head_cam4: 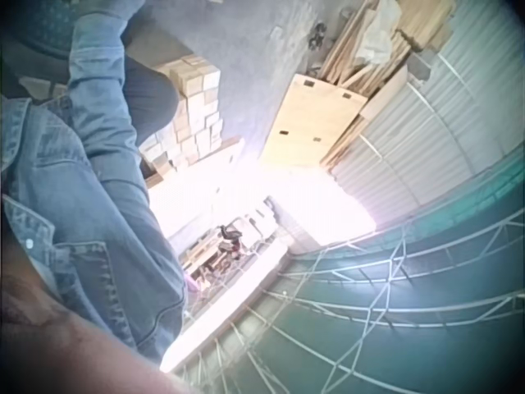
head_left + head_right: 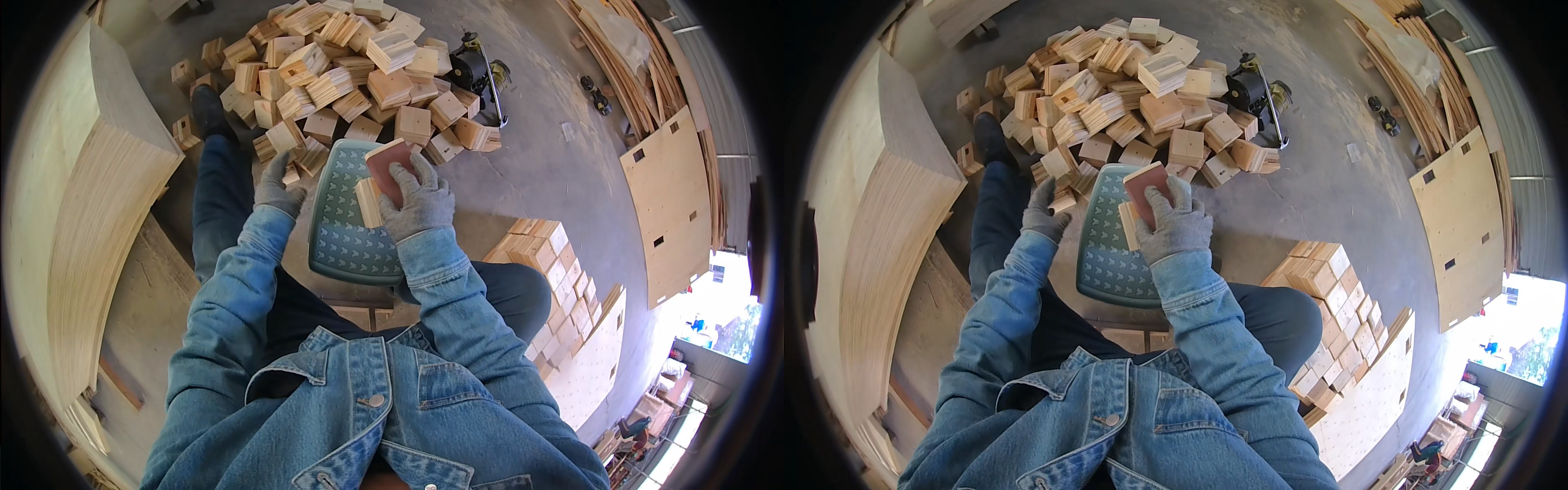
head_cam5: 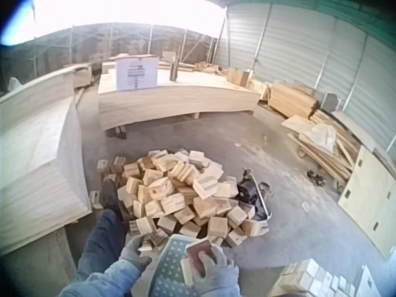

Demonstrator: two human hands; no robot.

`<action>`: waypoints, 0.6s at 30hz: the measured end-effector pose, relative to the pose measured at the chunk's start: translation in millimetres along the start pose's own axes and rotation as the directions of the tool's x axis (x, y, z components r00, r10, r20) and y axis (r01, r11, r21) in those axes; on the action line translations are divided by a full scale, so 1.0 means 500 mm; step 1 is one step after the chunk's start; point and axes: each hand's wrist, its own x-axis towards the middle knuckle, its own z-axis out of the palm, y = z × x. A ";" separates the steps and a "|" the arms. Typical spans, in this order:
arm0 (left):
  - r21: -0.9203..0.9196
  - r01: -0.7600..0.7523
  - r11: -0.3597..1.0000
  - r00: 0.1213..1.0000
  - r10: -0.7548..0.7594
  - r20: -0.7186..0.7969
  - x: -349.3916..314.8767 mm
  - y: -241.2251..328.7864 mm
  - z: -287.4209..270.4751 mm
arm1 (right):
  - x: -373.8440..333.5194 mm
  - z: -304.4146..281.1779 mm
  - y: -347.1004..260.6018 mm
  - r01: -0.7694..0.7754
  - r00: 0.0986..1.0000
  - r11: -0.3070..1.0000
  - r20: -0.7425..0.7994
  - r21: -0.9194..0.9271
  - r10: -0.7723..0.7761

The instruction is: The person sits on a low stool and sands small wooden blocks one at a time using a sanding block. They hold each block in the left hand and rub the sanding block over its surfaces, then place the finished block onto a growing stack to the right.

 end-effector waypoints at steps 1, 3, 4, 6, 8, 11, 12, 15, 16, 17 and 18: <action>-0.022 -0.083 0.996 0.996 0.084 0.026 -0.021 0.004 0.016 | -0.001 0.000 0.000 0.000 1.000 1.000 -0.001 -0.004 0.000; -0.096 -0.179 0.979 0.972 0.192 0.136 -0.077 0.072 0.062 | -0.006 -0.003 0.011 -0.029 0.999 0.999 0.029 -0.022 0.030; -0.142 -0.190 0.971 0.952 0.218 0.215 -0.104 0.136 0.073 | -0.008 -0.007 0.017 -0.054 0.997 0.998 0.059 -0.030 0.055; -0.119 -0.300 0.946 0.919 0.320 0.228 -0.121 0.122 0.107 | -0.003 -0.008 0.008 -0.062 0.994 0.998 0.094 -0.021 0.064; -0.256 -0.240 0.936 0.904 0.312 0.292 -0.124 0.107 0.153 | -0.001 -0.011 0.001 -0.063 0.993 0.998 0.103 -0.018 0.064; -0.588 0.156 0.794 0.861 0.182 0.475 -0.091 0.105 0.222 | 0.000 0.000 -0.002 0.008 1.000 1.000 0.007 -0.018 -0.008; -0.654 0.295 0.697 0.824 0.161 0.543 -0.083 0.119 0.235 | -0.001 0.002 0.002 0.007 1.000 1.000 0.012 -0.015 -0.007; -0.445 0.003 0.896 0.865 0.220 0.451 -0.101 0.169 0.219 | -0.008 0.001 0.021 -0.018 0.999 0.999 0.032 -0.033 0.019; -0.236 -0.206 0.950 0.885 0.284 0.370 -0.109 0.186 0.198 | -0.010 -0.003 0.016 -0.026 0.999 0.999 0.042 -0.046 0.028; -0.224 -0.246 0.943 0.878 0.315 0.360 -0.108 0.182 0.200 | -0.014 -0.008 0.012 -0.034 0.998 0.998 0.052 -0.060 0.037; -0.205 -0.286 0.936 0.877 0.342 0.338 -0.103 0.167 0.200 | -0.015 -0.021 -0.002 -0.035 0.995 0.998 0.096 -0.054 0.040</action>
